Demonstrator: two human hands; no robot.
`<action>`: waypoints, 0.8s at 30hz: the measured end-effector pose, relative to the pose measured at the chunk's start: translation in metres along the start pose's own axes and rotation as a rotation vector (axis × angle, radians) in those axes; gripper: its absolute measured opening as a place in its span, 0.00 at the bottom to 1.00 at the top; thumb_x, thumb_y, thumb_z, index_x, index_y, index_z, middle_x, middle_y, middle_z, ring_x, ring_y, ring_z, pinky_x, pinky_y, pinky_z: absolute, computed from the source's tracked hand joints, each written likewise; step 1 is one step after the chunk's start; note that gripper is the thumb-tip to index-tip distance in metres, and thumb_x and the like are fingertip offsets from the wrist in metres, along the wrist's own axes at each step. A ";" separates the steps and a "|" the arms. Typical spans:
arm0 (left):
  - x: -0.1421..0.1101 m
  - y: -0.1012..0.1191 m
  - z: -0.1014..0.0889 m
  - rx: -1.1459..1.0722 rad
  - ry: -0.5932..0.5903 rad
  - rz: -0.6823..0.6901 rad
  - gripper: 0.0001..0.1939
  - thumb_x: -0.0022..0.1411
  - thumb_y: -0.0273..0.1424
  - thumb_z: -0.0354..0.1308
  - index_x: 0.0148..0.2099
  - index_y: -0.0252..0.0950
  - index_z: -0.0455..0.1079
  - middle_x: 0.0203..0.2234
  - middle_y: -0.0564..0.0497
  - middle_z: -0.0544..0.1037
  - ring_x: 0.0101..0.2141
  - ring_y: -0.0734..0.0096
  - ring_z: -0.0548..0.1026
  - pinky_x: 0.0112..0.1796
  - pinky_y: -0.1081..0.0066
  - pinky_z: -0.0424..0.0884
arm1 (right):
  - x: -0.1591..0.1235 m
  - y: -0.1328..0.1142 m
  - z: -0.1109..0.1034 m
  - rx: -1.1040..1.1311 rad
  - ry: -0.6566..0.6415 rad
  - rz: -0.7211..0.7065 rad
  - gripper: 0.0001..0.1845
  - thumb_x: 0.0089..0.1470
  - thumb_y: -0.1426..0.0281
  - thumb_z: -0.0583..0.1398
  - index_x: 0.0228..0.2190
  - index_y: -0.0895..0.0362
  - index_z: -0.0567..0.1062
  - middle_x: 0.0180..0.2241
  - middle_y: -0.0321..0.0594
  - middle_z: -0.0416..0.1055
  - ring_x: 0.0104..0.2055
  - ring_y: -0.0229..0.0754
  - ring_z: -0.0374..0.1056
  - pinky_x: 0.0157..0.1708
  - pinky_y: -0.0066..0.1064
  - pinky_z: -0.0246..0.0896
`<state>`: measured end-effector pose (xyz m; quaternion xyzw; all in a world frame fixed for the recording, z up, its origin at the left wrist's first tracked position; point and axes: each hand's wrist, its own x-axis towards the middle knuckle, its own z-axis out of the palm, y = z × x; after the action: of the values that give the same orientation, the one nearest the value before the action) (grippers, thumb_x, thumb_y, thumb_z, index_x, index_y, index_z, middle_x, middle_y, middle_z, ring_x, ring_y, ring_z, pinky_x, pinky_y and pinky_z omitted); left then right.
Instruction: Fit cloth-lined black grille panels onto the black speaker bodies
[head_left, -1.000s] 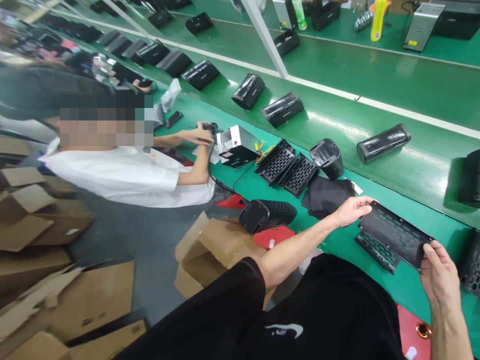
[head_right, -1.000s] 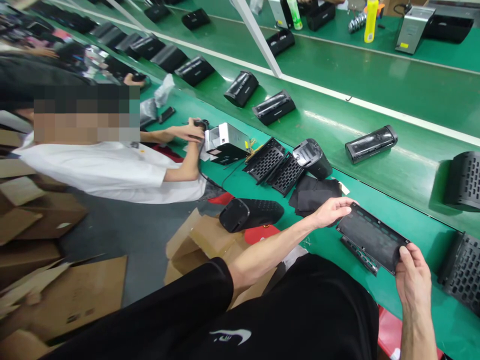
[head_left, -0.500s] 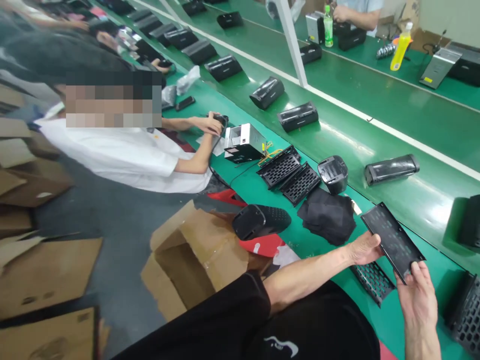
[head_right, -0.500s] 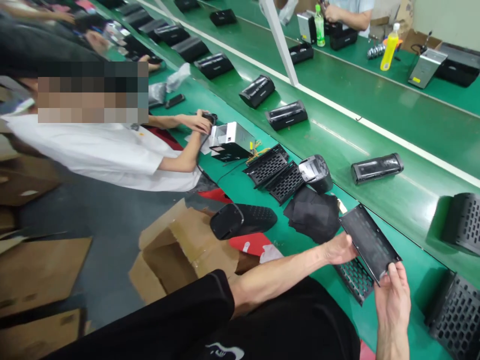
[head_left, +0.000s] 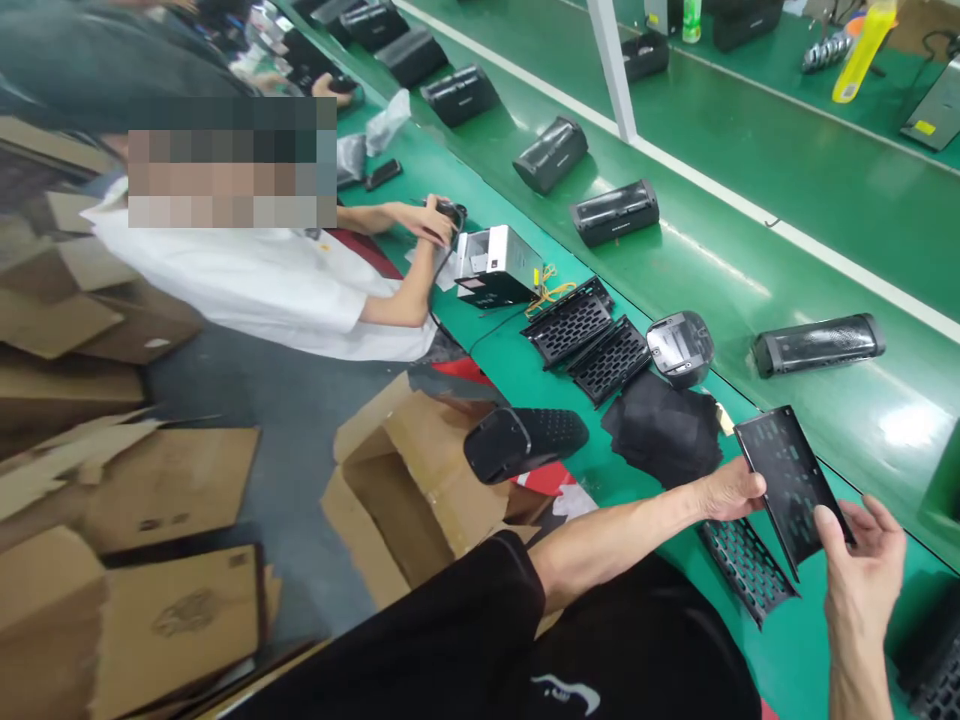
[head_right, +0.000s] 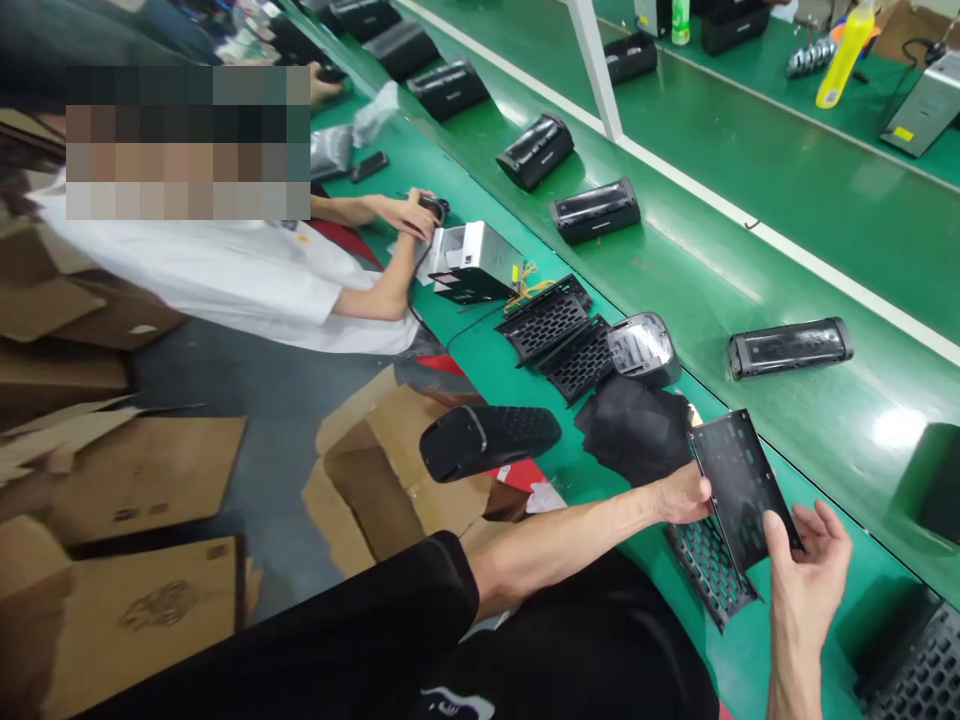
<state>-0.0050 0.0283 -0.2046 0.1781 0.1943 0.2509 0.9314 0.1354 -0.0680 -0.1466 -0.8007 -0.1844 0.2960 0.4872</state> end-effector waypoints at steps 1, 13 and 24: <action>-0.001 0.000 0.001 0.012 -0.011 -0.008 0.54 0.26 0.63 0.79 0.51 0.33 0.80 0.49 0.32 0.83 0.58 0.39 0.78 0.60 0.49 0.70 | 0.001 -0.003 0.000 -0.068 0.003 -0.035 0.45 0.41 0.49 0.77 0.57 0.52 0.73 0.45 0.40 0.75 0.47 0.46 0.71 0.48 0.38 0.64; 0.000 -0.002 -0.001 0.051 -0.046 -0.085 0.58 0.27 0.64 0.78 0.56 0.32 0.78 0.56 0.30 0.79 0.57 0.42 0.78 0.57 0.56 0.74 | 0.000 -0.017 0.002 -0.184 -0.037 0.050 0.36 0.40 0.39 0.73 0.40 0.55 0.81 0.36 0.43 0.80 0.41 0.51 0.74 0.47 0.43 0.67; 0.000 -0.004 -0.002 0.059 -0.047 -0.069 0.57 0.31 0.63 0.78 0.58 0.32 0.78 0.55 0.32 0.80 0.61 0.39 0.76 0.62 0.49 0.70 | 0.001 -0.016 -0.001 -0.306 -0.089 0.035 0.38 0.45 0.36 0.68 0.41 0.56 0.81 0.37 0.46 0.81 0.40 0.53 0.75 0.47 0.44 0.67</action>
<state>-0.0043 0.0259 -0.2081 0.2046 0.1858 0.2083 0.9382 0.1364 -0.0609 -0.1320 -0.8546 -0.2347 0.3083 0.3456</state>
